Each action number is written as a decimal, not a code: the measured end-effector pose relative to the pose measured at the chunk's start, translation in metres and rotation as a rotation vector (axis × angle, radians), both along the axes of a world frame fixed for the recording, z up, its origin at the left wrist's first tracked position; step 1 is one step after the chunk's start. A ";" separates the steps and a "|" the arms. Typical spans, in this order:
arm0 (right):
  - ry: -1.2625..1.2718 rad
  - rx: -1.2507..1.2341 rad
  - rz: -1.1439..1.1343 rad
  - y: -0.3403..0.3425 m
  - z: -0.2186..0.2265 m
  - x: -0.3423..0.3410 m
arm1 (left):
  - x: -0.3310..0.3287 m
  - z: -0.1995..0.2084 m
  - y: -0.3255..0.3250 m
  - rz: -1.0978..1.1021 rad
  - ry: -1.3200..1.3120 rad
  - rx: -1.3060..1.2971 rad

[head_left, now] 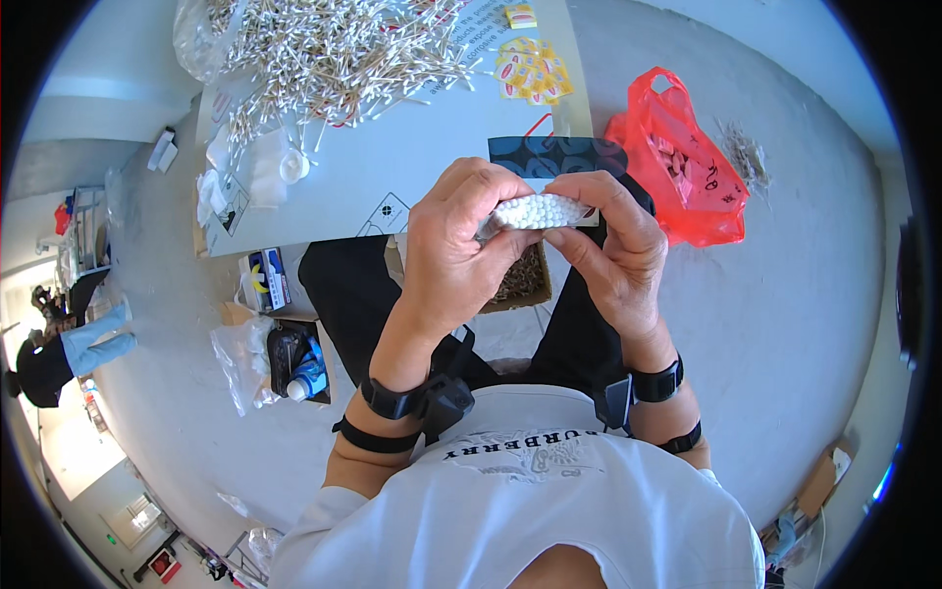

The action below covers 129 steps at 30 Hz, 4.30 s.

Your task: Manually organizing and packing cotton swabs into small retail boxes.

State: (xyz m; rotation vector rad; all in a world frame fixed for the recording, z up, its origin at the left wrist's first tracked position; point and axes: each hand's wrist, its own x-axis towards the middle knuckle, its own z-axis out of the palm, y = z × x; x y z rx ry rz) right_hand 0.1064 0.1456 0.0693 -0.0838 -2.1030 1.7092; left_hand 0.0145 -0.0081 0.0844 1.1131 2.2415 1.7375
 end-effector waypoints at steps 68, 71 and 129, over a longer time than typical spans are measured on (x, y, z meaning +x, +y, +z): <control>-0.369 -1.086 -0.058 0.003 -0.030 -0.016 | -0.008 -0.018 -0.007 -0.150 0.117 -0.029; -0.419 -1.105 -0.031 -0.005 -0.048 -0.018 | -0.009 -0.020 -0.004 -0.184 0.165 -0.012; -0.343 -0.740 -0.087 -0.007 -0.111 -0.018 | -0.011 -0.125 0.010 0.080 -0.872 0.120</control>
